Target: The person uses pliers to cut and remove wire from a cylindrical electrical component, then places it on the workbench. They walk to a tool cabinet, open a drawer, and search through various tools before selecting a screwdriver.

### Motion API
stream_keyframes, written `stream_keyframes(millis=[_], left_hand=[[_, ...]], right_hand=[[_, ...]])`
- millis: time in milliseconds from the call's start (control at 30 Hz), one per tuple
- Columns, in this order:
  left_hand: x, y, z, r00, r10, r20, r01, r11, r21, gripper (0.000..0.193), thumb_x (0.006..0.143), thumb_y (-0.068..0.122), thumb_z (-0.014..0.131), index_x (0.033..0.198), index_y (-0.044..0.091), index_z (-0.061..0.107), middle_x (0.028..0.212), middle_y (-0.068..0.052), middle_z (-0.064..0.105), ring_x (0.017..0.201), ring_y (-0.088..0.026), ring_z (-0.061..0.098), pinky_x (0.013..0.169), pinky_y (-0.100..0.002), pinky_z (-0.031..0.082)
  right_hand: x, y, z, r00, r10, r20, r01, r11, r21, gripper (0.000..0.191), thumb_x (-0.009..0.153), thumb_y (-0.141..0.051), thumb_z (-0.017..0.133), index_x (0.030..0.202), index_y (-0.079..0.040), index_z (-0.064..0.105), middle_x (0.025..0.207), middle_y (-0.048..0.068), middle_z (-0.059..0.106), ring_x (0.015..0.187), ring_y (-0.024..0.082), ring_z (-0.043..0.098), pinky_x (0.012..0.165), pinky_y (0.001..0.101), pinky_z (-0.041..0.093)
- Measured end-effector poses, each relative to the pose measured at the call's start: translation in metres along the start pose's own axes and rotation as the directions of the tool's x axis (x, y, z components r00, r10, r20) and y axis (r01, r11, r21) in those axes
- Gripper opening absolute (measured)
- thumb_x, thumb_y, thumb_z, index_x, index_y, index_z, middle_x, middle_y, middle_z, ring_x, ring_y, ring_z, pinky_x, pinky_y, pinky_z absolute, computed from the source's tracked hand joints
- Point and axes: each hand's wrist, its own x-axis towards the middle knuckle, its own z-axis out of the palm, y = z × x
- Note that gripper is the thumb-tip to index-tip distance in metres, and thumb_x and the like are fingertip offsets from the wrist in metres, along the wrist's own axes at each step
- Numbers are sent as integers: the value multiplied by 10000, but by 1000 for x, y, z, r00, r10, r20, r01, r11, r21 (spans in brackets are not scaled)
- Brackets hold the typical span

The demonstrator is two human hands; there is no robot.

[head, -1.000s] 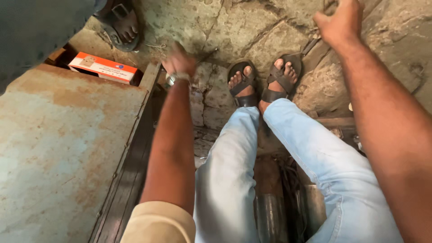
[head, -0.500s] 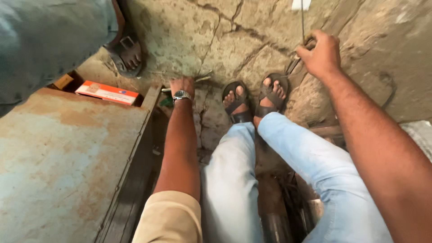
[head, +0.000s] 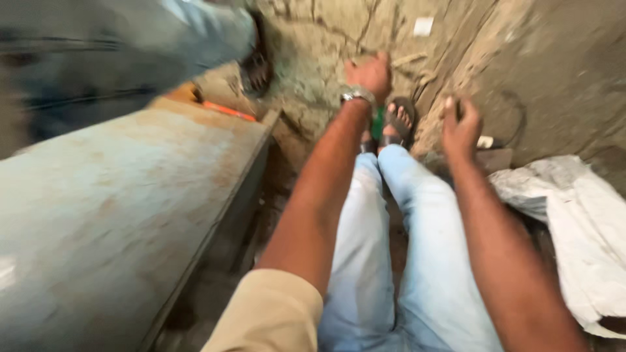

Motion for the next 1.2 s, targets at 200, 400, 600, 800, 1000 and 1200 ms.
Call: stream_keyframes(millis=[200,400,600,800,1000,1200], left_hand=[[-140,98,-158,988,-39,-148,-60,791,-608,424,798,214,770,1164,54,629,1037,-246,734,1017,-441,689,882,-514,553],[-349,122,-279,808,-259,-530,-322,558,-764,286,1022,220,608,1229,23,623,985,-249,713,901,-431,691,772,-499,549],[-495,95,-302,872,-385,-301,-377,-137,-916,210,1095,263,529,1024,74,588,712,-30,612,603,-130,595,545,-305,477],[-579,61,-258,681,-696,-229,-644,-420,-639,244,1122,245,548,1073,18,622,815,0,637,687,-102,608,599,-280,514],[-634,86,-189,437,-877,-201,-854,-336,-397,230,1120,224,540,1211,25,609,953,-49,676,864,-171,703,791,-306,584],[-678,80,-100,295,-942,159,-897,-330,-294,316,1068,140,499,1362,24,497,1208,-131,707,1034,-205,730,847,-342,631]], right_hand=[[-106,-133,-103,984,-128,-128,123,991,-44,451,1051,-353,712,1150,86,679,983,264,703,909,352,679,816,455,524],[-222,-225,-195,973,-198,121,158,946,284,368,974,-357,679,1068,-1,677,837,96,685,755,139,616,682,339,512],[-299,-263,-224,602,-702,382,581,712,393,244,1022,-193,620,1174,-2,611,924,110,707,825,169,682,735,322,548],[-326,-325,-193,184,-475,860,426,828,366,391,1008,-155,619,1337,8,484,903,126,723,811,163,696,731,306,557],[-366,-353,-175,-193,-246,950,795,528,298,423,912,-269,717,1265,-46,644,821,170,714,726,247,692,719,381,538],[-413,-355,-142,-427,-60,902,863,272,426,531,900,-346,676,1358,-85,611,929,200,717,810,390,686,739,449,531]])
